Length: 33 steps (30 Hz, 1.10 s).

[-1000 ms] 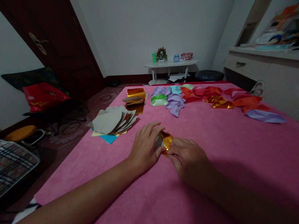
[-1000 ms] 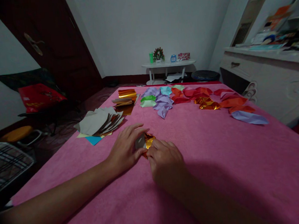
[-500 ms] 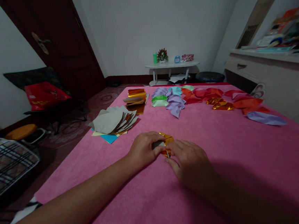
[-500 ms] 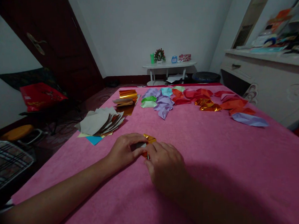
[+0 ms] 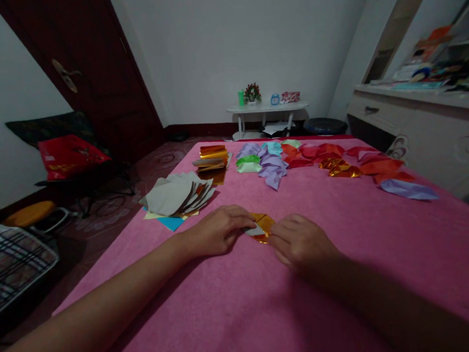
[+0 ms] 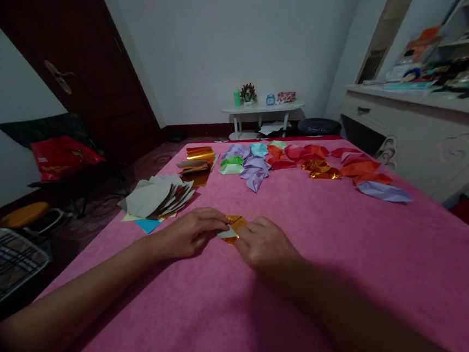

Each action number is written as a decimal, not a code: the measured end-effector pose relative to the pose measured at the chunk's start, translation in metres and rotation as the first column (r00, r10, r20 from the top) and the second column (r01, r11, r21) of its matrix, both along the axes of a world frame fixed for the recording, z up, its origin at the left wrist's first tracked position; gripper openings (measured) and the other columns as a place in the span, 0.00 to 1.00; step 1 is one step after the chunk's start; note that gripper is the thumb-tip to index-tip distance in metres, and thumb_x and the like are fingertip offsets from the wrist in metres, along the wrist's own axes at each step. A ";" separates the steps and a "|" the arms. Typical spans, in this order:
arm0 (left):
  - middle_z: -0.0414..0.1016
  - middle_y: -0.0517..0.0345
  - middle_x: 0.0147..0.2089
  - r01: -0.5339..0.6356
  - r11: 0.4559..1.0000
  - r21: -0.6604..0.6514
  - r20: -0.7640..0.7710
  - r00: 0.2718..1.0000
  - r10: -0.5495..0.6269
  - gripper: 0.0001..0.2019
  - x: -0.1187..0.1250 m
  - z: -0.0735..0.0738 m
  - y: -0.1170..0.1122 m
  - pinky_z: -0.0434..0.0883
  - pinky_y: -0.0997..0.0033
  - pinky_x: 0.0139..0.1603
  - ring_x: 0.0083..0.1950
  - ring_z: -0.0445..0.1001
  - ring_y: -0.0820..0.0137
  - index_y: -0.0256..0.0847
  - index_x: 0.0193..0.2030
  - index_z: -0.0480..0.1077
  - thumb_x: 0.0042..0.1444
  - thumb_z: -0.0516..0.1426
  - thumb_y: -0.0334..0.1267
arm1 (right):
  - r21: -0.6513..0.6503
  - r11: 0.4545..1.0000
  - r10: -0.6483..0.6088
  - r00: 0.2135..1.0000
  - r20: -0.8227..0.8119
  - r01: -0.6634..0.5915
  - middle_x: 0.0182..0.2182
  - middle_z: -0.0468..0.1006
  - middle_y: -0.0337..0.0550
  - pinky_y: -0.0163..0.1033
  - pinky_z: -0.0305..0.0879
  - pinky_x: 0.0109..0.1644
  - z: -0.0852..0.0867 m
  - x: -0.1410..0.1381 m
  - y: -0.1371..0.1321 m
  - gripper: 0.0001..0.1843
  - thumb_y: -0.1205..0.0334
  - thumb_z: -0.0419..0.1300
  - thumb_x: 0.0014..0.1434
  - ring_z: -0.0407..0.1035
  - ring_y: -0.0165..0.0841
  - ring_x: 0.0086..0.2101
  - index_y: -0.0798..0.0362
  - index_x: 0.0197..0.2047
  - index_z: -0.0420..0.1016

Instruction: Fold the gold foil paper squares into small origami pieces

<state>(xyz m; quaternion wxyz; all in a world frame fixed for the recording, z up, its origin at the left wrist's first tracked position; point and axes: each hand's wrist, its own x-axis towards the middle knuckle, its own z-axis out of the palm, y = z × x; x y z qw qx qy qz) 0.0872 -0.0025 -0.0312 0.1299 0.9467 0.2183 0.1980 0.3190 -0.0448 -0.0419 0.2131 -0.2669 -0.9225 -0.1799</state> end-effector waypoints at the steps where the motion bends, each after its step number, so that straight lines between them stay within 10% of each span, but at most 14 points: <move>1: 0.74 0.50 0.51 0.012 1.000 0.011 -0.019 1.000 -0.011 0.19 -0.001 0.001 -0.001 0.65 0.63 0.56 0.53 0.70 0.67 0.39 0.52 0.69 0.56 0.49 0.24 | -0.029 0.999 0.041 0.999 0.020 -0.040 0.26 0.74 0.43 0.41 0.55 0.35 0.002 0.011 0.006 0.10 0.71 0.54 0.60 0.63 0.33 0.28 0.56 0.31 0.74; 10: 0.70 0.50 0.43 -0.032 0.975 0.219 -0.262 0.961 0.091 0.26 0.024 0.005 -0.019 0.69 0.60 0.42 0.41 0.68 0.63 0.51 0.63 0.60 0.61 0.46 0.56 | -0.364 0.931 -0.029 0.992 -0.124 -0.018 0.34 0.75 0.47 0.38 0.62 0.40 0.002 0.056 0.017 0.11 0.68 0.53 0.62 0.67 0.33 0.35 0.54 0.38 0.77; 20: 0.66 0.50 0.48 -0.093 0.971 0.221 -0.280 0.947 0.154 0.24 0.029 0.001 -0.028 0.69 0.60 0.43 0.45 0.65 0.62 0.53 0.59 0.64 0.62 0.43 0.56 | -0.796 0.606 -0.499 0.772 -0.393 -0.014 0.31 0.74 0.39 0.36 0.65 0.40 -0.006 0.045 0.015 0.05 0.66 0.63 0.49 0.69 0.32 0.34 0.54 0.33 0.75; 33: 0.67 0.49 0.46 -0.120 0.969 0.215 -0.240 0.956 0.171 0.25 0.033 -0.002 -0.027 0.68 0.61 0.44 0.43 0.65 0.63 0.48 0.62 0.61 0.62 0.44 0.55 | -0.795 0.606 -0.518 0.778 -0.355 0.040 0.30 0.74 0.39 0.37 0.63 0.38 -0.009 0.037 0.016 0.08 0.70 0.59 0.52 0.68 0.31 0.33 0.50 0.30 0.79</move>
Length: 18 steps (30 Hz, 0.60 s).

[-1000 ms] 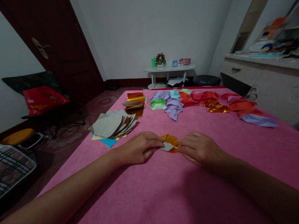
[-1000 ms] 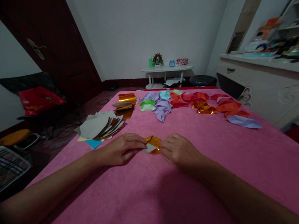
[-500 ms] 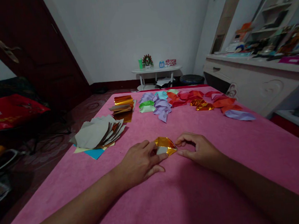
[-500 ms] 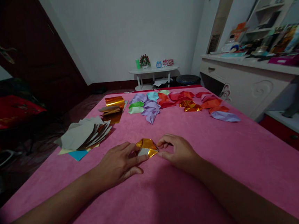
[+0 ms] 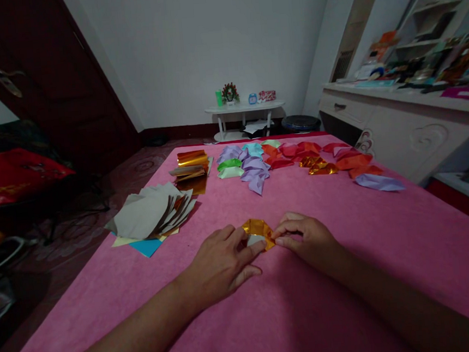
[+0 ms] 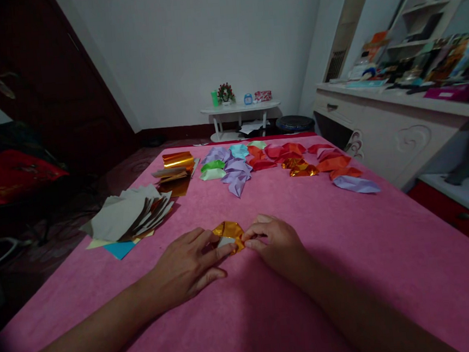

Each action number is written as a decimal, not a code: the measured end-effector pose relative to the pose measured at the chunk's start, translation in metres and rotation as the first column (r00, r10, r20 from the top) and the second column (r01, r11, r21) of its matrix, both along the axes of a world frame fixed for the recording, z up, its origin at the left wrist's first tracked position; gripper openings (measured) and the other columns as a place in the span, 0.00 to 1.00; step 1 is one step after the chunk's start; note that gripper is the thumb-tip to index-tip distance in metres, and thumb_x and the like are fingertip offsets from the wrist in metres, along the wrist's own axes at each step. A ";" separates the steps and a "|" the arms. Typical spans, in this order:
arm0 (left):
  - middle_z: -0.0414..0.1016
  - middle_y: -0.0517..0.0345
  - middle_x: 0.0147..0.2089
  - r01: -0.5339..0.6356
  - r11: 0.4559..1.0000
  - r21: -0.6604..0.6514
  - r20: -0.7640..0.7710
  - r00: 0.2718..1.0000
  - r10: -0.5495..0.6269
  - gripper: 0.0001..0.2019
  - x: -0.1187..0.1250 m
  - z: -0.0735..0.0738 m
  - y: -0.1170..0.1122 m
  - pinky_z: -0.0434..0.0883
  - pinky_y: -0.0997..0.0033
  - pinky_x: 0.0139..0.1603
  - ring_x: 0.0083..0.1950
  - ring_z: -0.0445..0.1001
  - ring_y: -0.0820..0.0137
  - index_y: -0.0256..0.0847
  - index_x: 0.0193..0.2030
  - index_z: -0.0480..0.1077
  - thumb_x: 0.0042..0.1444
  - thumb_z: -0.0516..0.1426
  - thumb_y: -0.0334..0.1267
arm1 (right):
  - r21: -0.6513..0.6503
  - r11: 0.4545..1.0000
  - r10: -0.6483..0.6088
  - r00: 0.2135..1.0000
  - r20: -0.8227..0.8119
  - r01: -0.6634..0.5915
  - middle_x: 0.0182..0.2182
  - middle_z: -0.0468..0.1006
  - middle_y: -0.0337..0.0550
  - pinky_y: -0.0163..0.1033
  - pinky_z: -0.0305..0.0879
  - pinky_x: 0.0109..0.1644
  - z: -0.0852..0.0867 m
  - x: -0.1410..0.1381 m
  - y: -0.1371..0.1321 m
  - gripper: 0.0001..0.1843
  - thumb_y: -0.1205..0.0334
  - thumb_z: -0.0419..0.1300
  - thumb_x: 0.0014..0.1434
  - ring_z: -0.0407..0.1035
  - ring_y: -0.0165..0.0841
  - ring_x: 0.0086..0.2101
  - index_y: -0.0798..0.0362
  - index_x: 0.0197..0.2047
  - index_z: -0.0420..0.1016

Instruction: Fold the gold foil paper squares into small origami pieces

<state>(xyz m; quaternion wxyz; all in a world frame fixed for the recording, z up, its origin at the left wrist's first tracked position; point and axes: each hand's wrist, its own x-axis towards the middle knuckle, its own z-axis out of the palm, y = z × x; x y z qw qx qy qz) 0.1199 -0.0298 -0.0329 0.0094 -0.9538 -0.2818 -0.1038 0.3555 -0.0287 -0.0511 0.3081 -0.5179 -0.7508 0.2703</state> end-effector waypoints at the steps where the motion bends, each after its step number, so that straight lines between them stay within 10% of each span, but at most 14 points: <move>1: 0.67 0.49 0.46 -0.008 1.000 -0.004 -0.009 1.000 0.008 0.26 0.002 0.001 0.000 0.68 0.60 0.44 0.42 0.65 0.63 0.49 0.63 0.59 0.62 0.44 0.56 | 0.007 1.000 0.000 1.000 0.010 0.000 0.30 0.73 0.39 0.37 0.63 0.38 0.000 0.000 0.000 0.08 0.70 0.59 0.52 0.67 0.31 0.33 0.50 0.30 0.79; 18: 0.69 0.48 0.43 -0.112 0.994 0.017 -0.036 0.993 0.112 0.26 0.016 -0.002 -0.008 0.69 0.61 0.38 0.40 0.65 0.62 0.49 0.60 0.64 0.60 0.47 0.56 | 0.064 0.998 -0.029 0.999 0.045 0.026 0.31 0.76 0.41 0.37 0.62 0.37 0.005 -0.002 0.000 0.12 0.72 0.57 0.53 0.68 0.33 0.33 0.50 0.36 0.79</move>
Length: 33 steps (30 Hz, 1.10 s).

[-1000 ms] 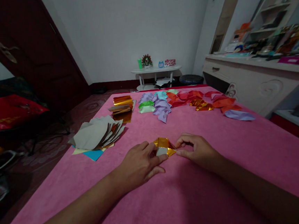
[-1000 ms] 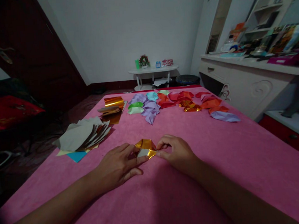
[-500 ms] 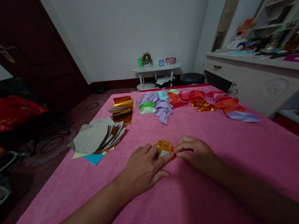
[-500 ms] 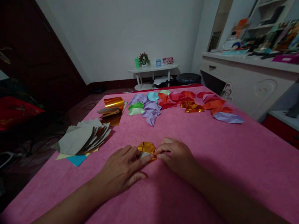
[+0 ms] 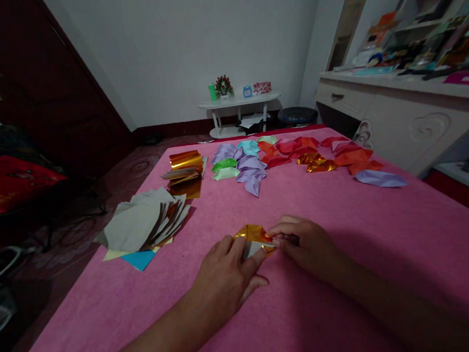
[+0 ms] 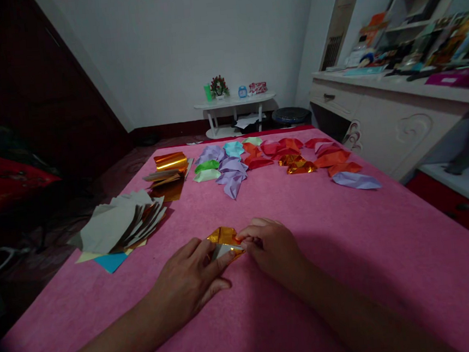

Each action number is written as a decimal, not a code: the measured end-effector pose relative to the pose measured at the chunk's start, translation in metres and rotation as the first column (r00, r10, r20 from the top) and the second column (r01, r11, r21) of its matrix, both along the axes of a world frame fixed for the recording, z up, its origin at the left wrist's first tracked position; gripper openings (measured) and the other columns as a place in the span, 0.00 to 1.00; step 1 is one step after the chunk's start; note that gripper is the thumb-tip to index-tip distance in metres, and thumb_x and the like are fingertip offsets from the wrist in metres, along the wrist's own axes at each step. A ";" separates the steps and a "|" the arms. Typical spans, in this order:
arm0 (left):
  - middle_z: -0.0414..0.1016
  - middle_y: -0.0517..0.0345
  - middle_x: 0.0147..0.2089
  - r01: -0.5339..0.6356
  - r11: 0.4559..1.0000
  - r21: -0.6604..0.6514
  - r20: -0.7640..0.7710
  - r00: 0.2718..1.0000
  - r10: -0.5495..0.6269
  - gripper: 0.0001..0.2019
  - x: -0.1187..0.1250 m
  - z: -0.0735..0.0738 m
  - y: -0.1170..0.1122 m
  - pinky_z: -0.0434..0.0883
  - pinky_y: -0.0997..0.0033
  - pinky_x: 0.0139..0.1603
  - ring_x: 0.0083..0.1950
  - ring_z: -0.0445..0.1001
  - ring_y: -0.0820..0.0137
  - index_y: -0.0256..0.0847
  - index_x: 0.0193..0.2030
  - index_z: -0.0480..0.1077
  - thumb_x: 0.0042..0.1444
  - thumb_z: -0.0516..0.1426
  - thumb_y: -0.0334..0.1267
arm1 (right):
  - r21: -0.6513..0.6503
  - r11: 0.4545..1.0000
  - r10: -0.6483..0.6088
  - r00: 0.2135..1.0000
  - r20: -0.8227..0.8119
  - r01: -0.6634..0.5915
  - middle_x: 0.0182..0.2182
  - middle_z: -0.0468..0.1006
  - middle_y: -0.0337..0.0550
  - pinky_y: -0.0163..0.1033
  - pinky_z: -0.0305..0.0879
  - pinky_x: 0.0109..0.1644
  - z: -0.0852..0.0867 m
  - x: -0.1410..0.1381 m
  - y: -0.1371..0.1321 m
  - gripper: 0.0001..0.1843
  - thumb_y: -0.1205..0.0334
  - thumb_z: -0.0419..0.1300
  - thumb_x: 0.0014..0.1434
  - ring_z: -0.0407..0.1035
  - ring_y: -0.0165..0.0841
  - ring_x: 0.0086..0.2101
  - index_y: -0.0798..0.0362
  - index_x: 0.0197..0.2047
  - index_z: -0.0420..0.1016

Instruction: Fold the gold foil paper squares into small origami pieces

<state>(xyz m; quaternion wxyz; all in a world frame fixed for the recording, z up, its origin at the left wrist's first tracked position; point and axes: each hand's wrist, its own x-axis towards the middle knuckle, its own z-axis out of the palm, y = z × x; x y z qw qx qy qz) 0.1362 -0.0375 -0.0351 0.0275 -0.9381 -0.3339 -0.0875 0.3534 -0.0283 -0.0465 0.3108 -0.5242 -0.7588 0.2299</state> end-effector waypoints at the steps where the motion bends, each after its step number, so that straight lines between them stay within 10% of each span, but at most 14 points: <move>1: 0.69 0.49 0.43 -0.009 1.000 -0.007 0.016 1.000 0.009 0.25 0.000 0.000 0.000 0.69 0.61 0.38 0.40 0.65 0.62 0.49 0.59 0.65 0.60 0.47 0.56 | 0.001 1.000 0.009 1.000 0.000 -0.009 0.31 0.76 0.41 0.37 0.62 0.38 0.001 0.000 0.000 0.13 0.72 0.57 0.53 0.68 0.33 0.34 0.50 0.36 0.80; 13: 0.76 0.59 0.50 0.144 0.979 -0.146 0.392 0.917 -0.076 0.11 0.004 -0.011 0.027 0.70 0.66 0.44 0.44 0.71 0.68 0.46 0.46 0.75 0.62 0.53 0.38 | 0.049 0.998 0.034 0.998 0.050 -0.037 0.27 0.72 0.38 0.38 0.60 0.39 -0.002 -0.004 0.000 0.13 0.75 0.58 0.52 0.66 0.32 0.33 0.49 0.33 0.80; 33: 0.79 0.57 0.41 0.136 0.978 -0.160 0.400 0.915 -0.062 0.07 0.009 -0.011 0.028 0.70 0.66 0.42 0.39 0.72 0.68 0.41 0.40 0.74 0.60 0.54 0.35 | -0.076 0.995 0.055 0.998 -0.042 -0.058 0.27 0.71 0.39 0.35 0.59 0.32 0.000 0.002 0.003 0.13 0.73 0.59 0.51 0.65 0.30 0.29 0.49 0.37 0.81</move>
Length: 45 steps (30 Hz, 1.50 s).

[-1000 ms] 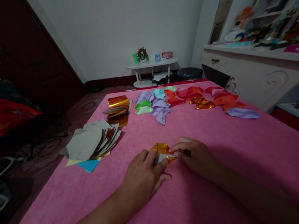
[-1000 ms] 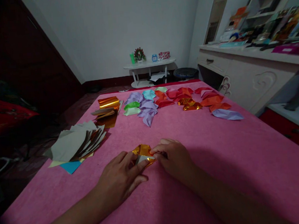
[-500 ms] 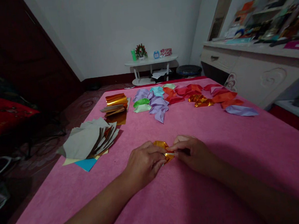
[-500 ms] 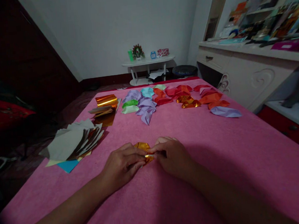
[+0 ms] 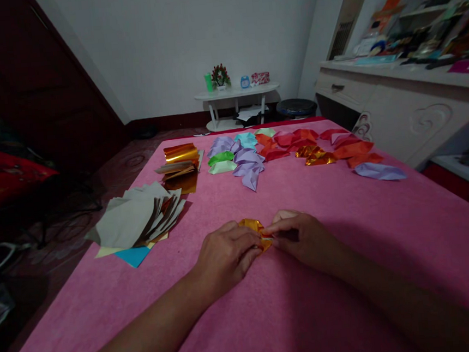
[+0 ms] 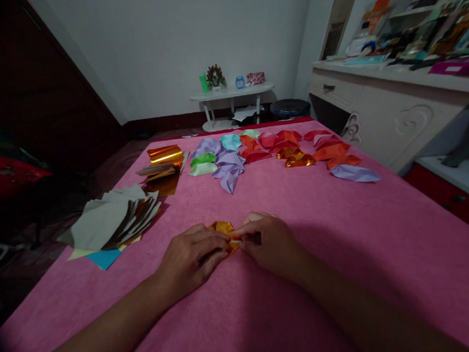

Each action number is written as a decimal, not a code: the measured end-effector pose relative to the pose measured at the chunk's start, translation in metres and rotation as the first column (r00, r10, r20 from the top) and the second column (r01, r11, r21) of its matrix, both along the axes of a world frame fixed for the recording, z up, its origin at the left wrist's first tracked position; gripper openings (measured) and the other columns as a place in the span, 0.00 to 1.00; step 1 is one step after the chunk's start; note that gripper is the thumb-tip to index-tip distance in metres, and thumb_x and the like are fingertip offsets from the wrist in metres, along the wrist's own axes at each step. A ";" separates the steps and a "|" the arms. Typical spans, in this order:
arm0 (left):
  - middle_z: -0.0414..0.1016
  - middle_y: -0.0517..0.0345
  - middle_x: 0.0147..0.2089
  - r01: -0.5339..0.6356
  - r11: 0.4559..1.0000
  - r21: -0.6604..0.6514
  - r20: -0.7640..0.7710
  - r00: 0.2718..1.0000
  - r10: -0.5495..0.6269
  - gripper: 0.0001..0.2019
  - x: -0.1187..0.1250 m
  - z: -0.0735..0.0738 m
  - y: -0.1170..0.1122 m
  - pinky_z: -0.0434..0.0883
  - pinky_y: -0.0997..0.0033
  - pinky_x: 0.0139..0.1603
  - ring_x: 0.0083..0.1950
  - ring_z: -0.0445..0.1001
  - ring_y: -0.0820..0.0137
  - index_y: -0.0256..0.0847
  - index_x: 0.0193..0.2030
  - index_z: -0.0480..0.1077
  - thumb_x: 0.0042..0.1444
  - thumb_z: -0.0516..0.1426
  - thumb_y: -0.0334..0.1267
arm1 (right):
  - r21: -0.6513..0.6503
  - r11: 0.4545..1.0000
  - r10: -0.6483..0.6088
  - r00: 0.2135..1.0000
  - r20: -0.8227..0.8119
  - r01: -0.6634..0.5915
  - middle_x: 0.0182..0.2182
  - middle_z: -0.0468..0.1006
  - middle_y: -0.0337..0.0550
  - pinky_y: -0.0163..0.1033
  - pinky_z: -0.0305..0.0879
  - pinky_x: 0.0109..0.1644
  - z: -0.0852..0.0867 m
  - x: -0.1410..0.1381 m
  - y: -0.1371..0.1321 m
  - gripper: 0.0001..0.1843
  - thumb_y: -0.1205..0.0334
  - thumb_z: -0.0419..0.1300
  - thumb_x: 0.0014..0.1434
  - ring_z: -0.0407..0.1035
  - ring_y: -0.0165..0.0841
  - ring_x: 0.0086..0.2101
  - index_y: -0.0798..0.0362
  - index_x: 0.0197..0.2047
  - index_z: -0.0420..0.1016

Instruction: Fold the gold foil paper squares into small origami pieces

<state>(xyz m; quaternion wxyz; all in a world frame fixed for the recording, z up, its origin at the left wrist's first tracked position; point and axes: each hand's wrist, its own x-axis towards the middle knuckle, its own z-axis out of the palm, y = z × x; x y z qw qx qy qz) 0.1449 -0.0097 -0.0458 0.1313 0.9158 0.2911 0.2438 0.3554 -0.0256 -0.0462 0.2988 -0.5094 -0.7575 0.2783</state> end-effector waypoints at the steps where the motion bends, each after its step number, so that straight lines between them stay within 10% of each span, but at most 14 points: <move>1: 0.78 0.57 0.42 0.009 1.000 0.014 -0.005 1.000 -0.009 0.08 0.000 0.000 0.000 0.70 0.67 0.41 0.39 0.72 0.68 0.41 0.41 0.74 0.60 0.54 0.35 | -0.001 1.000 0.000 1.000 0.004 0.000 0.27 0.71 0.38 0.34 0.59 0.32 0.000 0.000 0.000 0.14 0.73 0.59 0.51 0.65 0.30 0.29 0.49 0.37 0.81; 24: 0.75 0.52 0.47 0.006 0.968 0.252 0.091 0.995 -0.030 0.06 -0.006 0.004 -0.010 0.68 0.62 0.44 0.46 0.69 0.64 0.41 0.40 0.74 0.58 0.56 0.33 | 0.180 0.983 -0.027 0.932 0.362 -0.042 0.29 0.72 0.42 0.39 0.53 0.38 0.011 -0.028 -0.011 0.09 0.74 0.55 0.56 0.64 0.34 0.34 0.54 0.27 0.69; 28: 0.74 0.50 0.43 -0.068 0.990 0.125 0.211 0.977 0.040 0.10 -0.022 0.007 -0.006 0.69 0.64 0.44 0.43 0.70 0.67 0.38 0.45 0.71 0.57 0.54 0.29 | 0.161 0.986 -0.023 0.908 0.419 -0.049 0.29 0.71 0.42 0.39 0.53 0.38 0.016 -0.030 -0.013 0.10 0.72 0.54 0.58 0.63 0.34 0.34 0.54 0.26 0.69; 33: 0.75 0.51 0.43 0.121 0.983 -0.136 0.048 0.992 -0.116 0.13 -0.043 0.013 0.005 0.70 0.68 0.47 0.44 0.72 0.69 0.38 0.47 0.71 0.56 0.53 0.28 | 0.117 0.990 0.018 0.900 0.435 -0.076 0.30 0.69 0.42 0.38 0.55 0.38 0.021 -0.029 -0.016 0.10 0.76 0.54 0.56 0.62 0.34 0.34 0.55 0.27 0.70; 45: 0.72 0.50 0.49 0.054 0.997 -0.057 0.000 0.999 -0.054 0.17 -0.037 0.006 0.007 0.70 0.69 0.47 0.46 0.71 0.68 0.39 0.51 0.70 0.56 0.51 0.26 | 0.121 0.989 0.050 0.958 0.282 -0.088 0.31 0.68 0.43 0.40 0.58 0.39 0.020 -0.027 -0.018 0.11 0.78 0.54 0.51 0.61 0.36 0.35 0.54 0.31 0.73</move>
